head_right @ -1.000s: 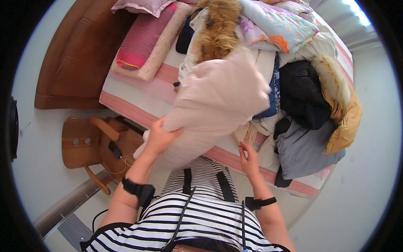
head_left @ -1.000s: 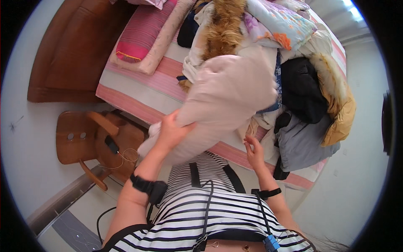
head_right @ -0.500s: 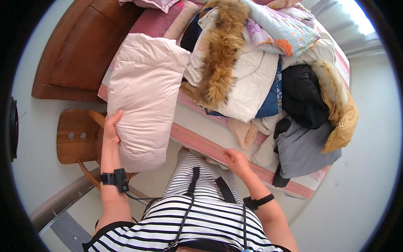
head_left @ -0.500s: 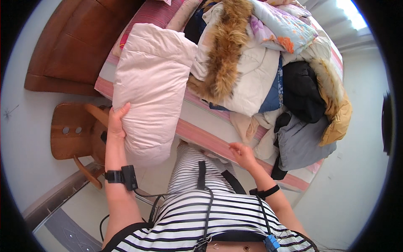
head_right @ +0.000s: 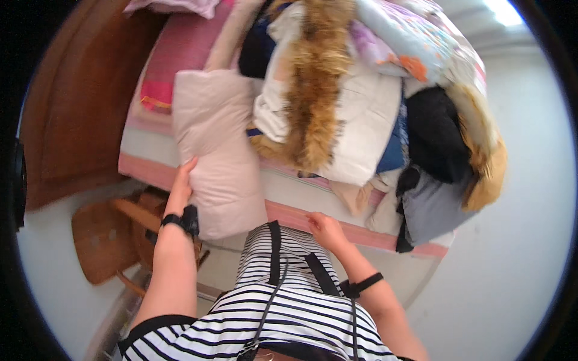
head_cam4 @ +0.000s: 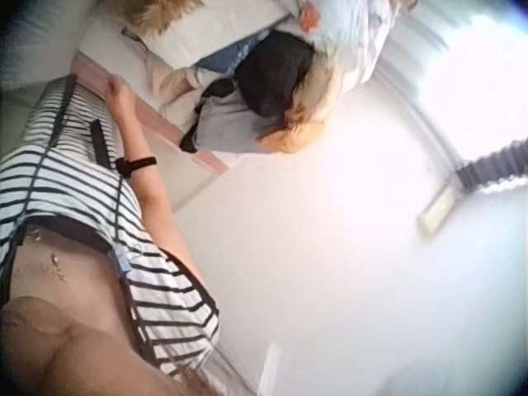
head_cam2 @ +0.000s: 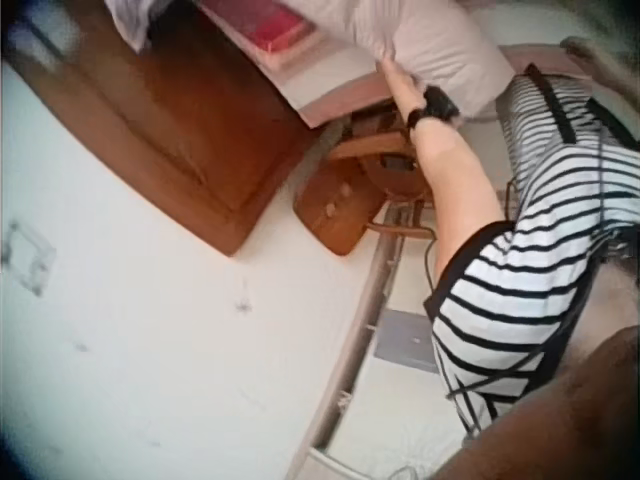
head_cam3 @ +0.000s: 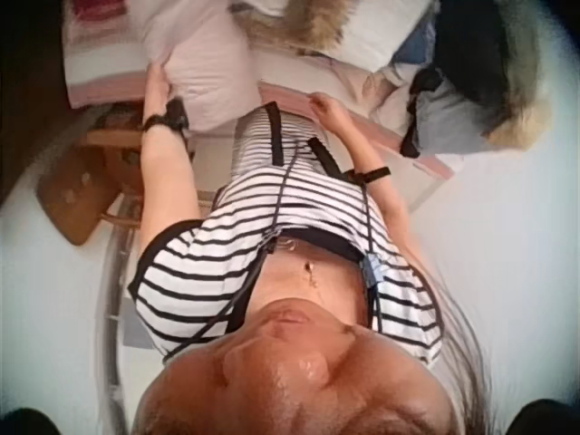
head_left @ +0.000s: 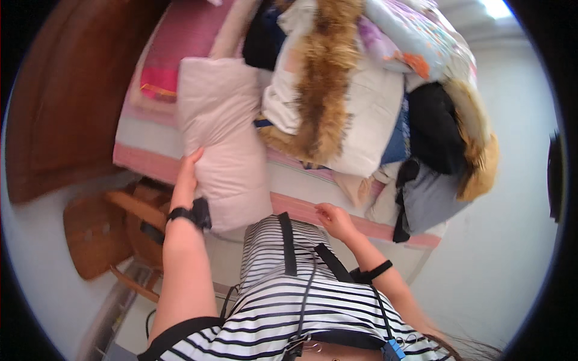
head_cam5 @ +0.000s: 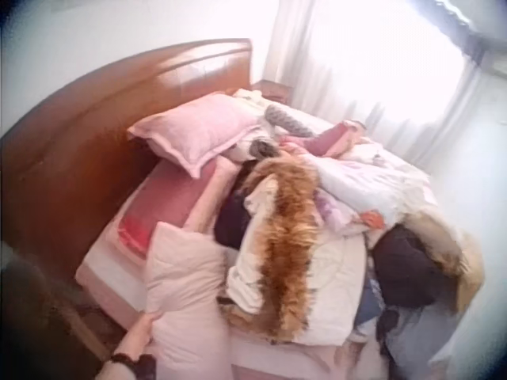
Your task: The recorder folds a pink puffer jacket and a white puffer jacket on a bed.
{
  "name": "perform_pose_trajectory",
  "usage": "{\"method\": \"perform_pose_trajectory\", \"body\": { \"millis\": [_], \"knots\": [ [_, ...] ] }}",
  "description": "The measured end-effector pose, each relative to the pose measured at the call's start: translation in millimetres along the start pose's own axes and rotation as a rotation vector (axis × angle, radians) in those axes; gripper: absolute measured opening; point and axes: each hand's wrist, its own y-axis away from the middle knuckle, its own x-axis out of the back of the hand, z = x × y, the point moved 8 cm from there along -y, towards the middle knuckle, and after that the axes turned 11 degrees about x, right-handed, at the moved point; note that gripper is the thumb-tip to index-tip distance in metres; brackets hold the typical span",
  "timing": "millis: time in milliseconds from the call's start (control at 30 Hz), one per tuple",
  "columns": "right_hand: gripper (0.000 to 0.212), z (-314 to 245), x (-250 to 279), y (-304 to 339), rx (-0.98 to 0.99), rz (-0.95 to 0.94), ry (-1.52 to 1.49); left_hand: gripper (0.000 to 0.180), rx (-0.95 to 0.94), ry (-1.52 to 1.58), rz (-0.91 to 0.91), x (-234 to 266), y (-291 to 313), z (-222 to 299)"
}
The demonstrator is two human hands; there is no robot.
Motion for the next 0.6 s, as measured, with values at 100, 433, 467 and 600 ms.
{"method": "perform_pose_trajectory", "body": {
  "millis": [100,433,467,600],
  "knots": [
    [0.028,2.1,-6.3,-6.1,-0.097,-0.062,0.055,0.061,0.048,-0.018,0.023,6.5,9.3,0.2],
    [0.055,117.8,16.0,64.4,-0.499,0.403,-0.293,0.057,-1.28,-1.254,0.576,-150.0,121.4,42.8],
    [0.055,124.2,23.0,63.3,-0.49,0.416,-0.298,0.057,-1.298,-1.252,0.574,-165.0,127.9,37.2],
    [0.089,176.3,48.9,99.2,-0.72,0.973,-1.023,0.074,0.032,-0.389,-0.319,-210.1,42.6,-65.7]
  ]
}}
